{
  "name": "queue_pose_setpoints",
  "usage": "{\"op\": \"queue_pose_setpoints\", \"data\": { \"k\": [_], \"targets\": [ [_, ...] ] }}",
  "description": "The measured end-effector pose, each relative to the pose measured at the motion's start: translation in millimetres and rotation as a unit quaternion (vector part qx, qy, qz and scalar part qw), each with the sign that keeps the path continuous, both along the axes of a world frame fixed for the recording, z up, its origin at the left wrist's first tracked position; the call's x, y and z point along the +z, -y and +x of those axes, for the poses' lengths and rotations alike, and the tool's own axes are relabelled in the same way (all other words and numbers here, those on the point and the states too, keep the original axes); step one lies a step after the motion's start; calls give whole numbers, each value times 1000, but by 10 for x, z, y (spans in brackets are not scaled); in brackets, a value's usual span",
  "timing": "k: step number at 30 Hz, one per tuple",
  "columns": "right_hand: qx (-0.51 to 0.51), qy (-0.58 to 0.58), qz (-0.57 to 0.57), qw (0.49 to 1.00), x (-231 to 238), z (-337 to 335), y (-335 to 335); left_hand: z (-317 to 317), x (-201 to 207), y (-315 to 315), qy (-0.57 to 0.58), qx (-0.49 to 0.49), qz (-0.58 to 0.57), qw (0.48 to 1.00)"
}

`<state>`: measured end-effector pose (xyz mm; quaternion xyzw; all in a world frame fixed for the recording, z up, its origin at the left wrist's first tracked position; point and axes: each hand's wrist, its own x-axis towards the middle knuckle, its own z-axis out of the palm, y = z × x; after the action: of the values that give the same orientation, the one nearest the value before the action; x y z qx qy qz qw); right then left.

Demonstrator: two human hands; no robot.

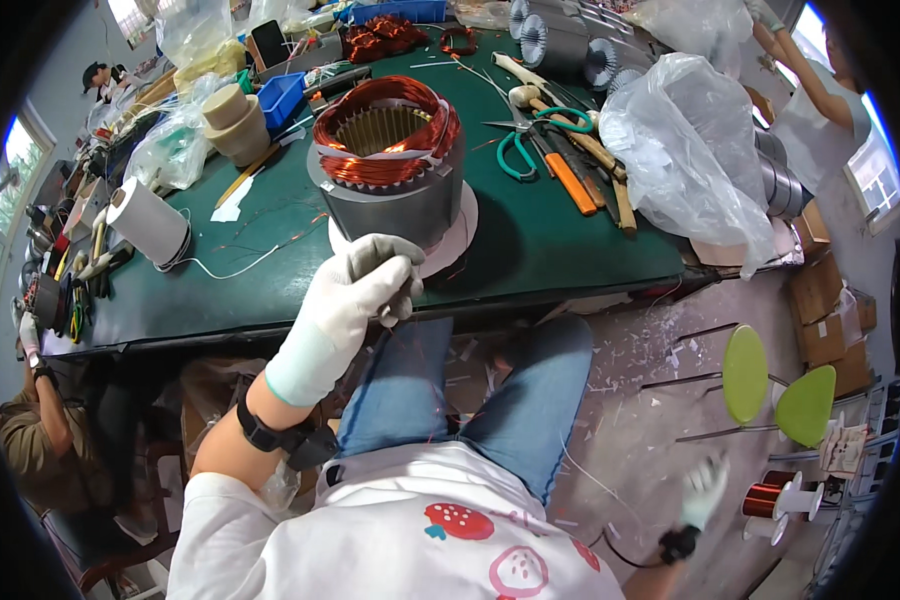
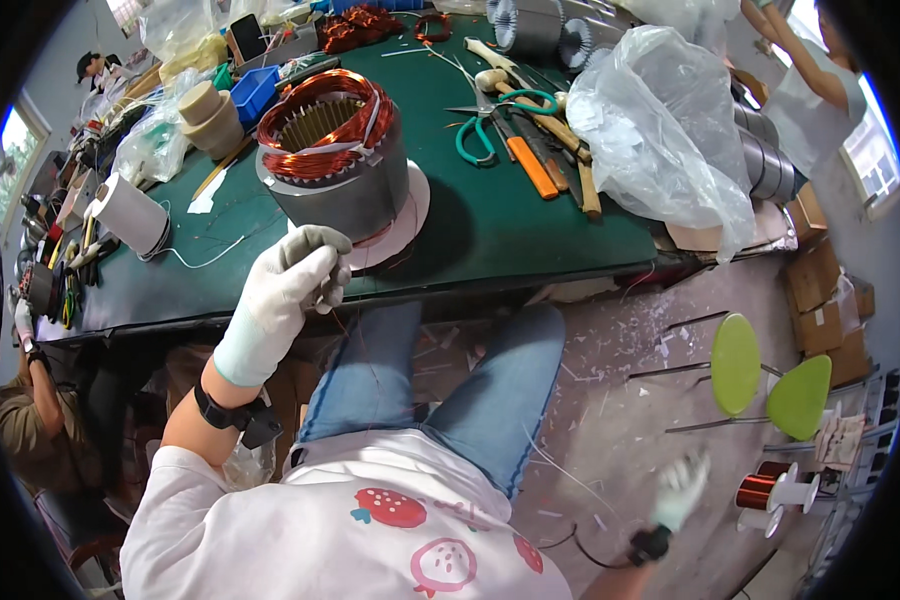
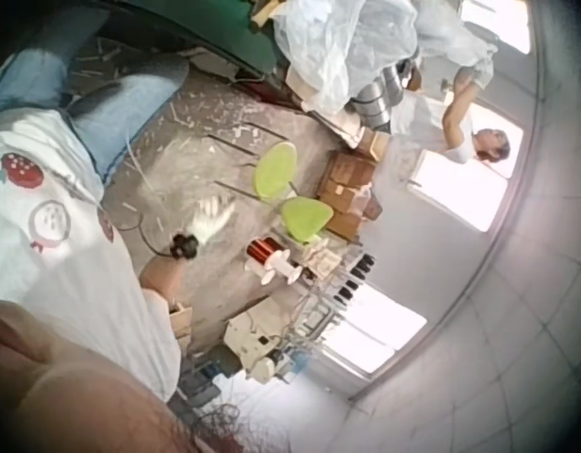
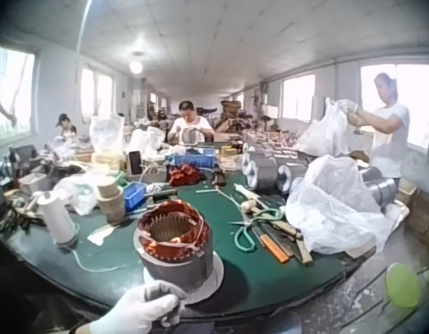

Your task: The person is seen wiring and securing the copper coils within an electric motor stator using white string and tools.

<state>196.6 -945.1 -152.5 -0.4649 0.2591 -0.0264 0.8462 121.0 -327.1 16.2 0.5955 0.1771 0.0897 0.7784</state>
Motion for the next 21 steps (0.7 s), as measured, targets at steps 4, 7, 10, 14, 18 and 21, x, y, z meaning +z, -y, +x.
{"op": "queue_pose_setpoints", "data": {
  "k": [4, 7, 10, 14, 18, 21],
  "targets": [
    [306, 56, -66, 948, 1066, 415, -2645, -53, 176, -51, 14, -16, 113, 993],
    [657, 123, -78, 739, 1701, 424, -3743, -108, 306, -234, 22, -3, 222, 975],
    [749, 115, 21, 652, 1939, 481, -4441, 61, 467, -465, 100, 35, 263, 959],
    [696, -37, 268, 665, 1714, 592, -4875, 237, 687, -640, 129, 53, 352, 925],
    [654, -8, 279, 703, 1703, 566, -4998, 520, 900, -838, 120, -12, 567, 815],
    [640, -18, 298, 708, 1715, 637, -5016, 795, 1049, -970, 131, -53, 648, 748]
  ]
}}
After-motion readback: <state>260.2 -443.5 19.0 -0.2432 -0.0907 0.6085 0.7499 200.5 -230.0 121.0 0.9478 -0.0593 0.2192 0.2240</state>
